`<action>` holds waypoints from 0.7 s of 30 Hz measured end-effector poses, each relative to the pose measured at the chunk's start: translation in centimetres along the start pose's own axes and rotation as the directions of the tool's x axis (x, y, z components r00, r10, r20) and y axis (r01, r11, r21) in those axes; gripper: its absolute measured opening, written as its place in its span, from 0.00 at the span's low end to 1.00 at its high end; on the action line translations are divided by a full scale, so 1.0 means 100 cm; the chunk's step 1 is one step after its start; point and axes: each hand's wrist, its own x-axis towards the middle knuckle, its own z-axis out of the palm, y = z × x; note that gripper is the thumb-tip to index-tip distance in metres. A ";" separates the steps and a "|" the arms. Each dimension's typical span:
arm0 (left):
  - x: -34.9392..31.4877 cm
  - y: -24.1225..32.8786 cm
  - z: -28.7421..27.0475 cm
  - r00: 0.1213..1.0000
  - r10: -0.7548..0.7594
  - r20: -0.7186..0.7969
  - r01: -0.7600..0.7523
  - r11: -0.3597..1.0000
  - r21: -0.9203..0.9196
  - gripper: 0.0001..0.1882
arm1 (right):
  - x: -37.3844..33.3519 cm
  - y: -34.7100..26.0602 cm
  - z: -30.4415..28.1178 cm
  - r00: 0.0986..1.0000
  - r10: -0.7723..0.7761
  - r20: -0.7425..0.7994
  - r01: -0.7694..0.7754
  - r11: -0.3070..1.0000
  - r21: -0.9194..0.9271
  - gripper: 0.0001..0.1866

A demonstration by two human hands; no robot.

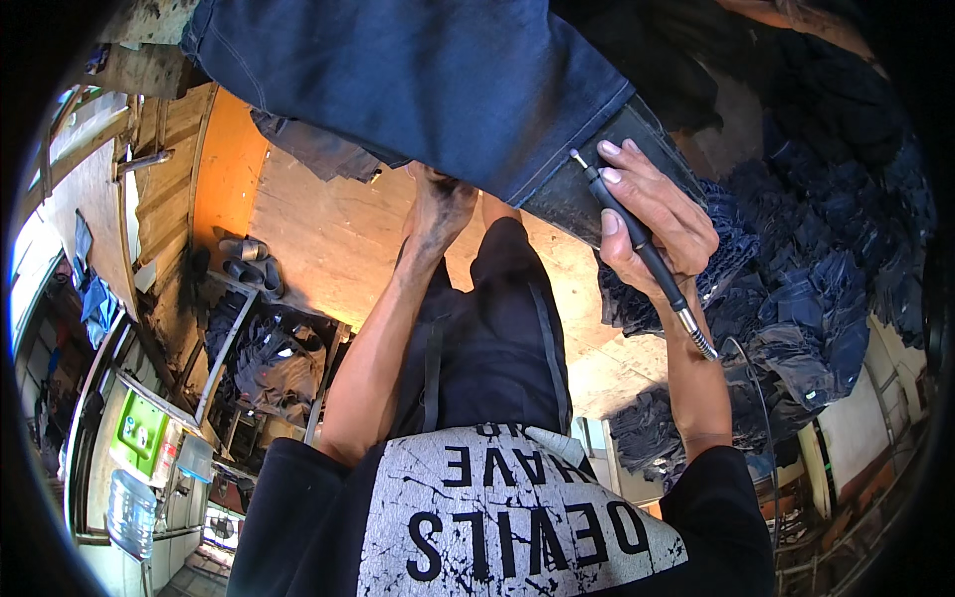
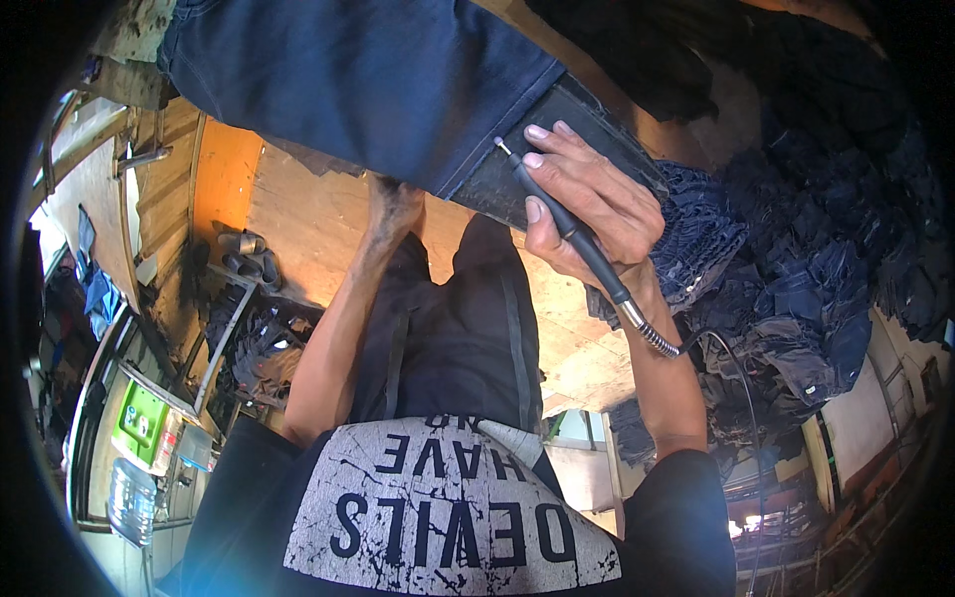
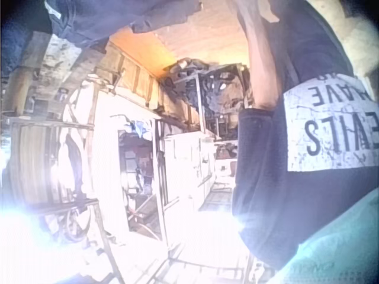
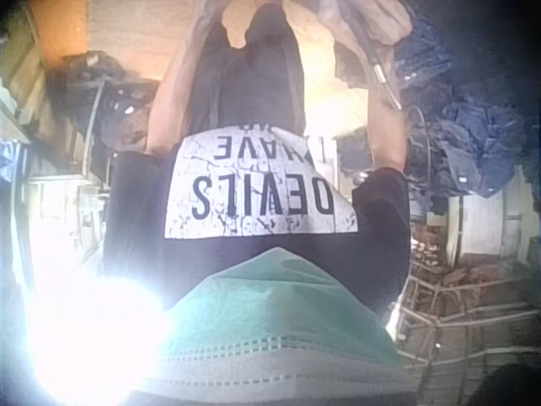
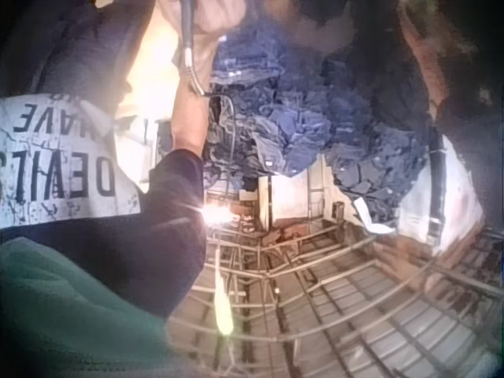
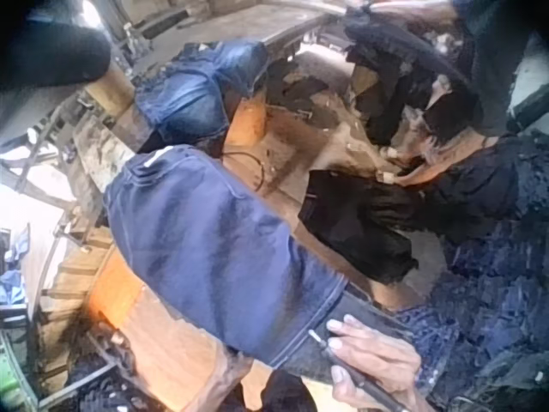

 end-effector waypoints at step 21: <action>0.003 0.022 0.007 0.996 -0.021 -0.087 0.022 1.000 0.007 0.07 | -0.003 0.004 0.001 0.994 0.072 -0.083 -0.075 0.996 -0.044 0.19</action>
